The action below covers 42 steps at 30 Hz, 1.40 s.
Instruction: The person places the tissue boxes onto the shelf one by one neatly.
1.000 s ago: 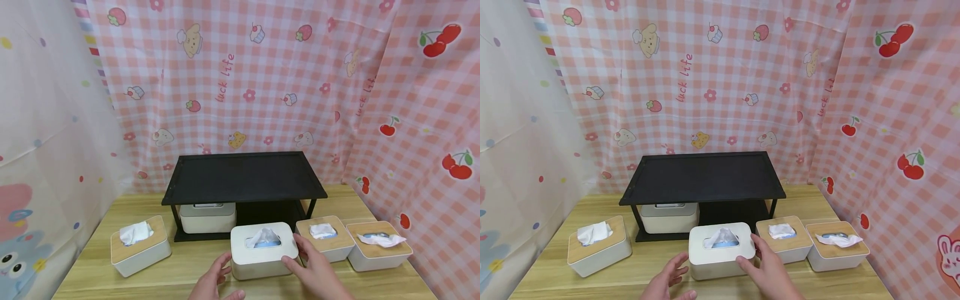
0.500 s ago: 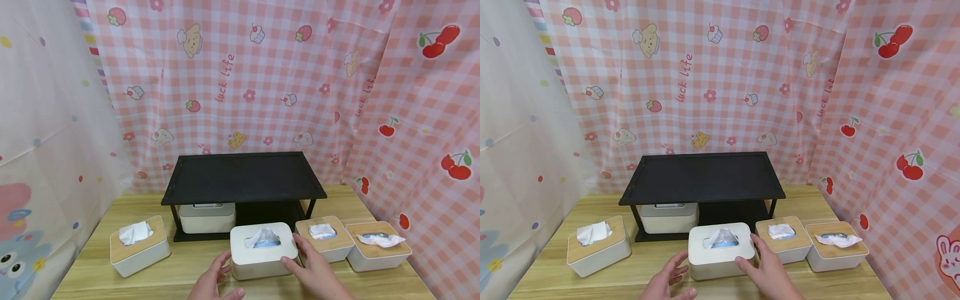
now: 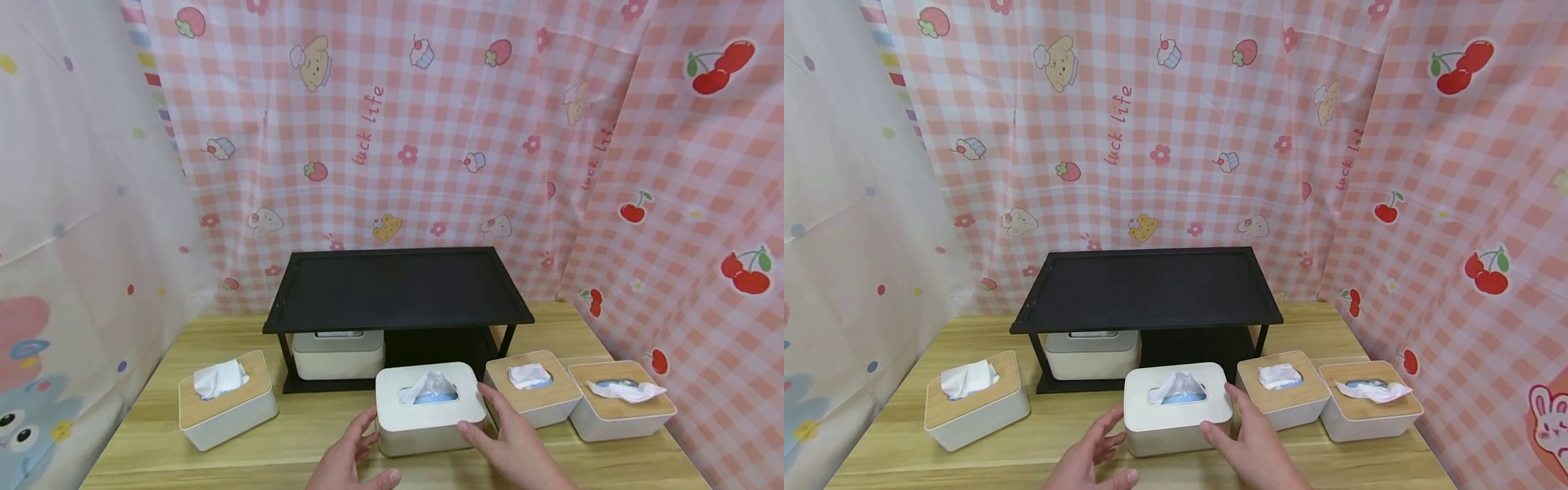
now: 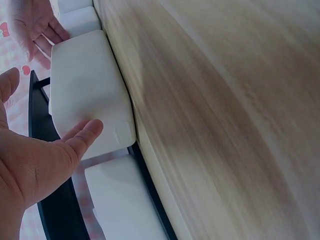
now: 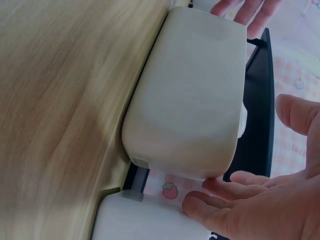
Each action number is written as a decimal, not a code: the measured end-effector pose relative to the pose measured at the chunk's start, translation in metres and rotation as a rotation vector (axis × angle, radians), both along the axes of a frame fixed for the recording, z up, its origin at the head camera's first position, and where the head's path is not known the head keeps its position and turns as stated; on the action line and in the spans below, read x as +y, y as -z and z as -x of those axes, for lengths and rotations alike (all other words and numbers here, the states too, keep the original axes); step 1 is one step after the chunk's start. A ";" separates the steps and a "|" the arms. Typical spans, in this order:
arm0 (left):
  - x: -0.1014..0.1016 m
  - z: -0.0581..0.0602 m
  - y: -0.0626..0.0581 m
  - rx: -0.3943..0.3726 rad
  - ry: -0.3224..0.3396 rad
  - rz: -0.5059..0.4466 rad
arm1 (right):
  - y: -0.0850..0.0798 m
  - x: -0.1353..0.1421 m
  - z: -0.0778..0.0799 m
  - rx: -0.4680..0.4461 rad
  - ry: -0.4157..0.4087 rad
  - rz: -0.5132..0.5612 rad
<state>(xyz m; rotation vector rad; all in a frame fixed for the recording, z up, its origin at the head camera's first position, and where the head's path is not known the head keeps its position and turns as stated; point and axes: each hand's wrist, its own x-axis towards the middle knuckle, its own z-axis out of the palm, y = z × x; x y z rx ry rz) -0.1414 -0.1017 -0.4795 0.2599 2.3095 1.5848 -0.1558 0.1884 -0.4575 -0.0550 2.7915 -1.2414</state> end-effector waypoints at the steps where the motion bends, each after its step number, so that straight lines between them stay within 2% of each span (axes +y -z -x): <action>1: 0.000 0.000 0.000 0.006 0.004 -0.001 | 0.000 0.000 0.000 0.007 0.000 -0.003; 7: 0.000 0.001 0.000 0.036 0.021 -0.002 | 0.000 0.001 -0.001 0.018 0.005 -0.012; 12: 0.002 0.003 0.001 0.030 0.023 0.008 | 0.001 0.002 -0.001 0.008 0.010 -0.014; 20: 0.005 0.003 0.003 0.083 0.040 0.013 | 0.004 0.005 -0.003 0.033 0.010 -0.011; 32: 0.009 0.008 0.004 0.037 0.021 0.022 | 0.006 0.010 -0.003 0.036 0.016 -0.018; 42: 0.011 0.014 0.006 0.059 0.006 0.048 | 0.009 0.011 -0.002 -0.026 0.043 0.053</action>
